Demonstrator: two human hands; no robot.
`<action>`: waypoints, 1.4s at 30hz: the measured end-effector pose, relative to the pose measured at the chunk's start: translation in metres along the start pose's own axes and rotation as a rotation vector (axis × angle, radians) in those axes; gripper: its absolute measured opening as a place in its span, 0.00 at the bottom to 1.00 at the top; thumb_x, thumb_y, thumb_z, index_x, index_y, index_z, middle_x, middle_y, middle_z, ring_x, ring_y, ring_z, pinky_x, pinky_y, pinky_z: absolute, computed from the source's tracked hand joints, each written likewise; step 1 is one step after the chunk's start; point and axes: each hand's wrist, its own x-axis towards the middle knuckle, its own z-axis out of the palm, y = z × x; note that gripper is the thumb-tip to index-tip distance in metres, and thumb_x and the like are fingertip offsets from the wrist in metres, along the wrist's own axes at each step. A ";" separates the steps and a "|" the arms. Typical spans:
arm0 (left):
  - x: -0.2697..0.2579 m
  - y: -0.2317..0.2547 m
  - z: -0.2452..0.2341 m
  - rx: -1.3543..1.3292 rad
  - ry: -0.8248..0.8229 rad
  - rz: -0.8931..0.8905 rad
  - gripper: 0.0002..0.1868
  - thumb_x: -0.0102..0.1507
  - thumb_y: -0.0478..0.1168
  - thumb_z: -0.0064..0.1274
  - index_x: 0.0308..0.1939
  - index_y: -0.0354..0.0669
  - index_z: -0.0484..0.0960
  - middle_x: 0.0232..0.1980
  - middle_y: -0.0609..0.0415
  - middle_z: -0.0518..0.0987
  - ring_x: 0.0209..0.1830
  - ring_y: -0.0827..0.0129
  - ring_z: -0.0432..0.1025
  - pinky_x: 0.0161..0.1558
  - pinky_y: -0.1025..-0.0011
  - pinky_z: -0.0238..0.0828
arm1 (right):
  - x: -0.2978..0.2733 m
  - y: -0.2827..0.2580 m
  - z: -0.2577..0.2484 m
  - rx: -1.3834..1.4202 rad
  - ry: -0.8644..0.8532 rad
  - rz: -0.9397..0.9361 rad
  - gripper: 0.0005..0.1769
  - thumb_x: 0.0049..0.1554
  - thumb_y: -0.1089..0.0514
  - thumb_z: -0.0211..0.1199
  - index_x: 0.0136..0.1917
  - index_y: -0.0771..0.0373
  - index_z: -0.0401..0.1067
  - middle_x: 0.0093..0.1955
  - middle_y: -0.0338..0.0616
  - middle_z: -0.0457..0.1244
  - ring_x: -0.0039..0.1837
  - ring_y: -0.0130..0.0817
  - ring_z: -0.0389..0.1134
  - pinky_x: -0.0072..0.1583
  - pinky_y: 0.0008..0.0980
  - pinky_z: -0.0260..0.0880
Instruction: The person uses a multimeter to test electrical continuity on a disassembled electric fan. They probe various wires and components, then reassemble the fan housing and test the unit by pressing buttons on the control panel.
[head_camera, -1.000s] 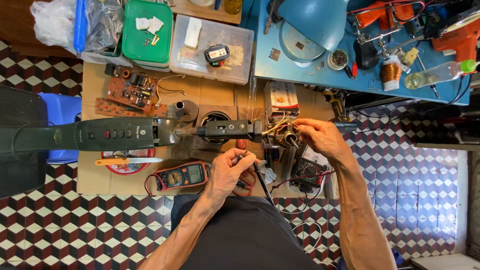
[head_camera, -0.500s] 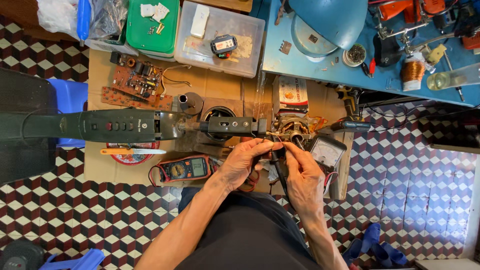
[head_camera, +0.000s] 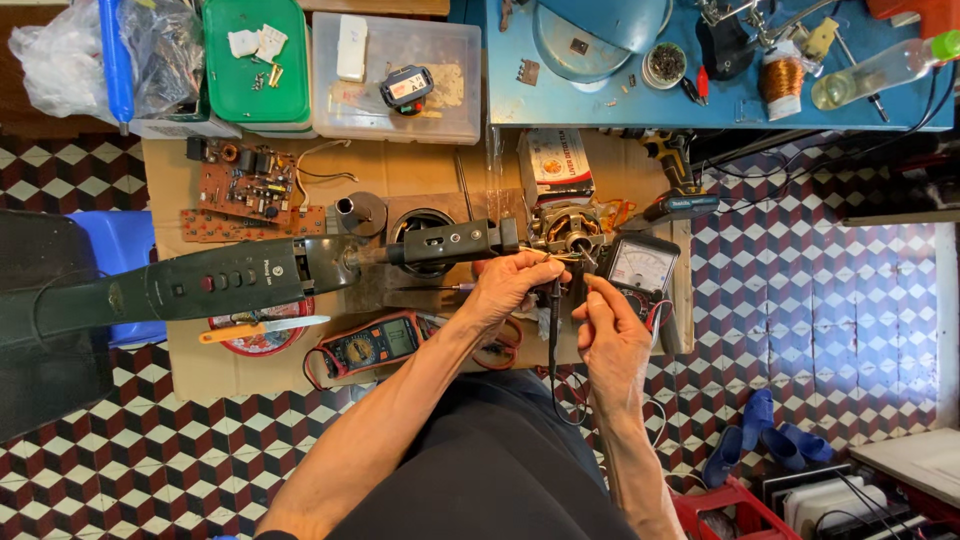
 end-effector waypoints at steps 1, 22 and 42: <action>0.001 -0.001 -0.001 0.011 -0.006 0.006 0.17 0.65 0.49 0.59 0.46 0.39 0.87 0.38 0.60 0.84 0.30 0.84 0.70 0.27 0.82 0.61 | 0.001 -0.001 0.000 0.030 0.001 -0.016 0.19 0.64 0.58 0.57 0.67 0.66 0.73 0.39 0.38 0.65 0.30 0.16 0.57 0.28 0.17 0.52; 0.006 0.000 -0.013 0.102 -0.082 0.040 0.19 0.63 0.51 0.59 0.48 0.41 0.85 0.40 0.60 0.87 0.33 0.84 0.74 0.27 0.82 0.64 | 0.012 0.005 0.013 0.252 -0.019 0.115 0.22 0.64 0.58 0.56 0.69 0.67 0.67 0.38 0.40 0.64 0.31 0.20 0.61 0.28 0.18 0.55; 0.007 -0.002 -0.015 0.070 -0.095 -0.001 0.18 0.63 0.49 0.61 0.49 0.40 0.84 0.39 0.60 0.85 0.32 0.84 0.73 0.26 0.80 0.63 | 0.014 0.025 0.007 0.340 0.004 0.151 0.21 0.63 0.59 0.55 0.68 0.65 0.67 0.37 0.39 0.61 0.30 0.20 0.57 0.26 0.18 0.51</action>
